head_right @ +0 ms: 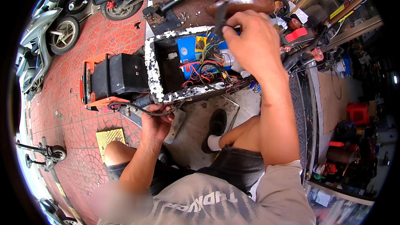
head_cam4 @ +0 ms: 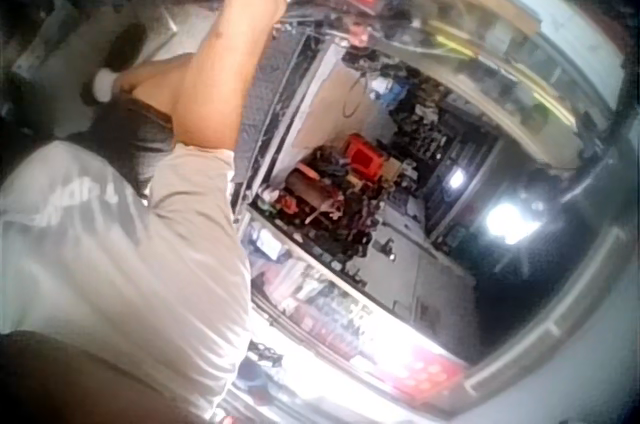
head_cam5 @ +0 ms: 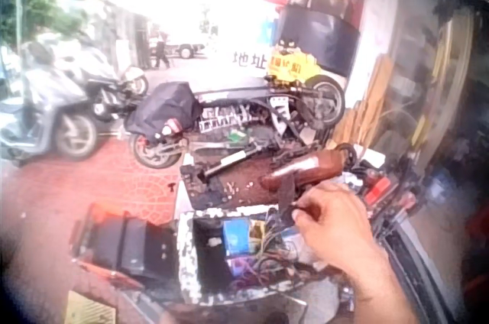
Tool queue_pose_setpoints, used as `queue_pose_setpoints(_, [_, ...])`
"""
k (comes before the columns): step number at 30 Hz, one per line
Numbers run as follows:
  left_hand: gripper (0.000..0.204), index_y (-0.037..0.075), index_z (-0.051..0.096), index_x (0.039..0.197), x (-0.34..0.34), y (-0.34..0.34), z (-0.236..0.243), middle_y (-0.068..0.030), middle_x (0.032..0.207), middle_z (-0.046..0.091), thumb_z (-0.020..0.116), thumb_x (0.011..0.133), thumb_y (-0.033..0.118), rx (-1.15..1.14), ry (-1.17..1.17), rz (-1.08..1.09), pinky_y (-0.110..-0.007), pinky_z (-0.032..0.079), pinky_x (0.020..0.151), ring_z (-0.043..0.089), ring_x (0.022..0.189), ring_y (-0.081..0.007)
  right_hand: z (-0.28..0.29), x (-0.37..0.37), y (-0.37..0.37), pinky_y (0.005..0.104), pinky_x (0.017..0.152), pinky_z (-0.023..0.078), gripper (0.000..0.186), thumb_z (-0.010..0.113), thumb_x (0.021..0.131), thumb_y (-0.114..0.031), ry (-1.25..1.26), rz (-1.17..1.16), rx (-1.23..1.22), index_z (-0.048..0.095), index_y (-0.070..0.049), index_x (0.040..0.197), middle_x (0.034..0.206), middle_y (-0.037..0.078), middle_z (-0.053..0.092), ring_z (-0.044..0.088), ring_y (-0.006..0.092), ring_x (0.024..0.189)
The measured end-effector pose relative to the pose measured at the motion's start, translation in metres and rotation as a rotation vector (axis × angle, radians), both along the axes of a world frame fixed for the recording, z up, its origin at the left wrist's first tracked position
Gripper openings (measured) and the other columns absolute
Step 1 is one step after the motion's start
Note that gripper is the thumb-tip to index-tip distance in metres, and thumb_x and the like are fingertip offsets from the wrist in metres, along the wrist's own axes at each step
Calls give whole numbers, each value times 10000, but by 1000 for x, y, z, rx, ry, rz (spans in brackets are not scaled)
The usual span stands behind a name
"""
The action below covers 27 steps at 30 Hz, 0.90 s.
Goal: The person connects wires and installs electrical components inside an electric scooter battery compartment using a screwdriver and pliers.
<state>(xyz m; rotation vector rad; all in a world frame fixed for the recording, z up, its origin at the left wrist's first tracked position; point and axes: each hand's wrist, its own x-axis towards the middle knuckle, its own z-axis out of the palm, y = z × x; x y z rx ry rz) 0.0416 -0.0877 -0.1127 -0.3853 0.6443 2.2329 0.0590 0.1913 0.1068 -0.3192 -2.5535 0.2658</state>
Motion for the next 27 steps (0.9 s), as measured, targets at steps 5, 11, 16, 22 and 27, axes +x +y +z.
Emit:
queue_pose_setpoints(5, [216,62,706,1036,0,0,1,-109,950,773,634,850,148,2,12,-5,-335,543,631,714,797,-174,-12,-20,-36,474,950,525,199,701,874,-192,56,222,123,743,-34,986,1028,131,715,648,334,1073])
queue_pose_setpoints(11, [203,55,706,1031,0,1,5,-128,976,771,621,858,119,10,-21,11,-349,548,652,707,812,-184,-49,-101,-88,440,781,602,175,674,853,-143,-795,381,341,802,-87,959,1005,135,780,758,319,965])
queue_pose_setpoints(16, [203,49,704,1032,-1,1,6,-137,982,769,622,860,119,13,-25,-9,-357,550,662,708,816,-194,-100,-129,-92,393,813,611,208,645,911,-138,-829,306,445,825,-121,1014,1071,75,798,770,258,999])
queue_pose_setpoints(22, [207,45,697,1048,0,0,4,-138,987,767,621,871,120,44,-22,-4,-352,552,651,708,822,-194,-112,-128,-91,401,790,616,202,649,908,-150,-770,291,492,828,-135,1002,1042,68,802,774,256,978])
queue_pose_setpoints(27, [219,43,691,1066,-1,-2,2,-130,991,763,624,876,128,18,1,-8,-348,548,645,704,821,-194,-91,-123,-87,426,811,609,228,658,885,-177,-805,278,337,817,-122,1039,1053,110,791,765,288,992])
